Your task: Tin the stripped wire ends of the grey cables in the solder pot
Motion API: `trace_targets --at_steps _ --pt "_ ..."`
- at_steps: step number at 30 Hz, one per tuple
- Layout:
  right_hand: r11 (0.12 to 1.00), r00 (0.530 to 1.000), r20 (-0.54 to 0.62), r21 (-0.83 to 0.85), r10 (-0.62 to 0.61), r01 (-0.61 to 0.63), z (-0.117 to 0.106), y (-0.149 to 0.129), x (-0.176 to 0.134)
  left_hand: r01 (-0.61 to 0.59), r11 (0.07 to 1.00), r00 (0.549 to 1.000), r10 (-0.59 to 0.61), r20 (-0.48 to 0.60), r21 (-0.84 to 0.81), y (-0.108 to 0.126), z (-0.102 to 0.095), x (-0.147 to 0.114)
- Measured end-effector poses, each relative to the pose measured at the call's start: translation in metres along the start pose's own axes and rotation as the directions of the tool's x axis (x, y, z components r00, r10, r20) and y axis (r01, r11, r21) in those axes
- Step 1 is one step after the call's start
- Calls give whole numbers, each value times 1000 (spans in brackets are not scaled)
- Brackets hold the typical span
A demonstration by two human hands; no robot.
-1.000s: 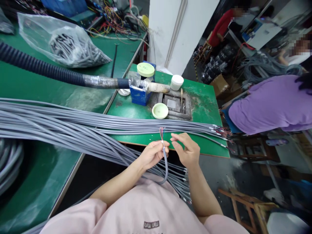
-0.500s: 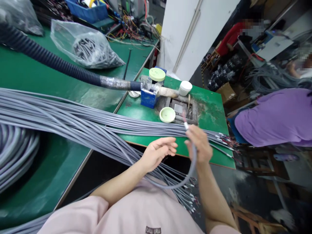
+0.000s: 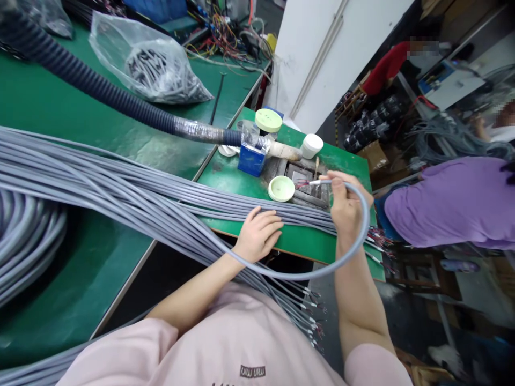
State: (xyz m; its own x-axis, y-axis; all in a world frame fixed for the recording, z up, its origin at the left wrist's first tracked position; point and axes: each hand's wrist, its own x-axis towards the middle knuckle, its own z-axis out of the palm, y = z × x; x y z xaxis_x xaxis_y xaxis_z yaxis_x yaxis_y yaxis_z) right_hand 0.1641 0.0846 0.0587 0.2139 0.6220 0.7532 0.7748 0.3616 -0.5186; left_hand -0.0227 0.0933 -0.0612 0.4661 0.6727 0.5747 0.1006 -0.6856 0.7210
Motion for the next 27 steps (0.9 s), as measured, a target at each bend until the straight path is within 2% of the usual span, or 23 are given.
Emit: trace_targets --at_steps 3,6,11,17,27 --pt "1000 995 97 -5 28 -27 15 6 -1 0 998 1000 1 -25 60 -13 -3 0" --pt "999 989 137 -4 47 -47 29 14 2 -33 996 999 33 1 87 -14 -3 -2" --pt "998 977 202 -13 65 -64 44 26 3 -103 979 994 108 -23 176 -11 -2 -1" --pt "998 967 256 -60 12 3 52 33 -3 -142 948 988 155 -23 285 -8 -4 0" --pt "990 956 291 -139 19 23 58 34 -7 -112 947 993 115 7 300 -6 -4 1"
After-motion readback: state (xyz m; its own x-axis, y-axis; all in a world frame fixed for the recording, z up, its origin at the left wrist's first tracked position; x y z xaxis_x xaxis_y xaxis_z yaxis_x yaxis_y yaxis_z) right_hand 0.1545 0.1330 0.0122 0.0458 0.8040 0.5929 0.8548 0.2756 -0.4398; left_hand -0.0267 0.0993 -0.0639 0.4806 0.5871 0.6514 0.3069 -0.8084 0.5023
